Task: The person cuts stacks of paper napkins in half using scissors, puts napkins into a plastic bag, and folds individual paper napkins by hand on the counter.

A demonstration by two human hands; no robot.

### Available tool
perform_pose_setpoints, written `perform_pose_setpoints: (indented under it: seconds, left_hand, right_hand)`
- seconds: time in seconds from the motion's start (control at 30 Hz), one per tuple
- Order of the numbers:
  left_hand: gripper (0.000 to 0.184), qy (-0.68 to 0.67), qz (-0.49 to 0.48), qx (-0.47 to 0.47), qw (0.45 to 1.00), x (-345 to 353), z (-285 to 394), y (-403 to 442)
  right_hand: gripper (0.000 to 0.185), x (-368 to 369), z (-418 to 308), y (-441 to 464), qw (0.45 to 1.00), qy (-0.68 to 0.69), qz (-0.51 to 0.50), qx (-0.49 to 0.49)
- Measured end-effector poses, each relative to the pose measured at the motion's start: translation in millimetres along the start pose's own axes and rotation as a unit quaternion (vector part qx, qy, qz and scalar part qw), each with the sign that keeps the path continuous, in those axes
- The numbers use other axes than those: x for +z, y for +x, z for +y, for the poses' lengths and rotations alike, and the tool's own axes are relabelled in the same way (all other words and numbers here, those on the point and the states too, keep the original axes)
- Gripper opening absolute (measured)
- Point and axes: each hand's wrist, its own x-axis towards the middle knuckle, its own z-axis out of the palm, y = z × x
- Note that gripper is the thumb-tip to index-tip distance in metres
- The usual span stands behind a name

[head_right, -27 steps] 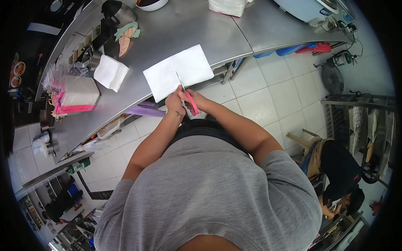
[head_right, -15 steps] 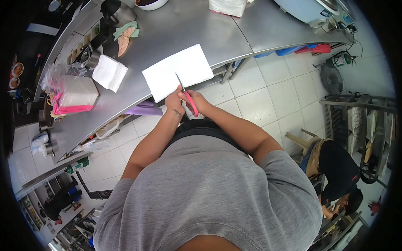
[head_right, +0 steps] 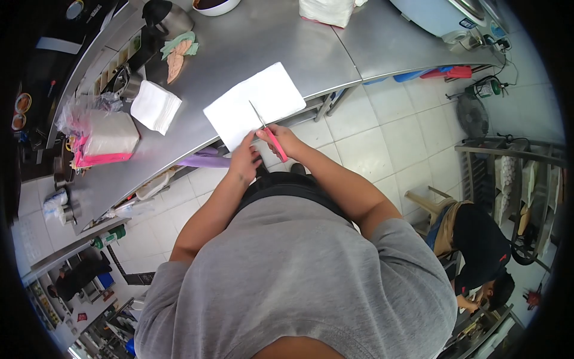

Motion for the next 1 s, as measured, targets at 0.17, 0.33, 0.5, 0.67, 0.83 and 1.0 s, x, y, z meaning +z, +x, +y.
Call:
perform_pose_setpoints:
  seconds: [0.17,0.33,0.5,0.67,0.83,1.0]
  left_hand:
    - [0.070,0.295,0.028,0.514,0.805,-30.3,90.1,-11.3]
    - [0.082,0.306,-0.138,0.244,0.910,-25.1,160.3,-3.0]
    - [0.061,0.372,-0.337,0.313,0.806,-16.5,185.2,-57.1]
    - [0.051,0.423,-0.372,0.301,0.769,-3.2,209.3,-112.6]
    - [0.052,0.427,-0.383,0.329,0.750,-1.1,213.5,-125.2]
    - [0.052,0.433,-0.377,0.337,0.747,-3.5,213.7,-135.6]
  right_hand:
    - [0.038,-21.6,-28.9,-38.2,0.994,-0.069,-0.087,-0.022]
    - [0.033,-28.6,-79.2,-87.8,0.982,-0.088,-0.160,-0.045]
    - [0.038,-42.4,-87.0,-116.5,0.979,-0.074,-0.178,-0.065]
    - [0.038,-39.7,-87.3,-139.2,0.976,-0.063,-0.182,-0.105]
    - [0.033,-33.2,-76.9,-143.5,0.979,-0.020,-0.151,-0.134]
    - [0.030,-27.7,-76.2,-144.9,0.983,-0.045,-0.135,-0.116]
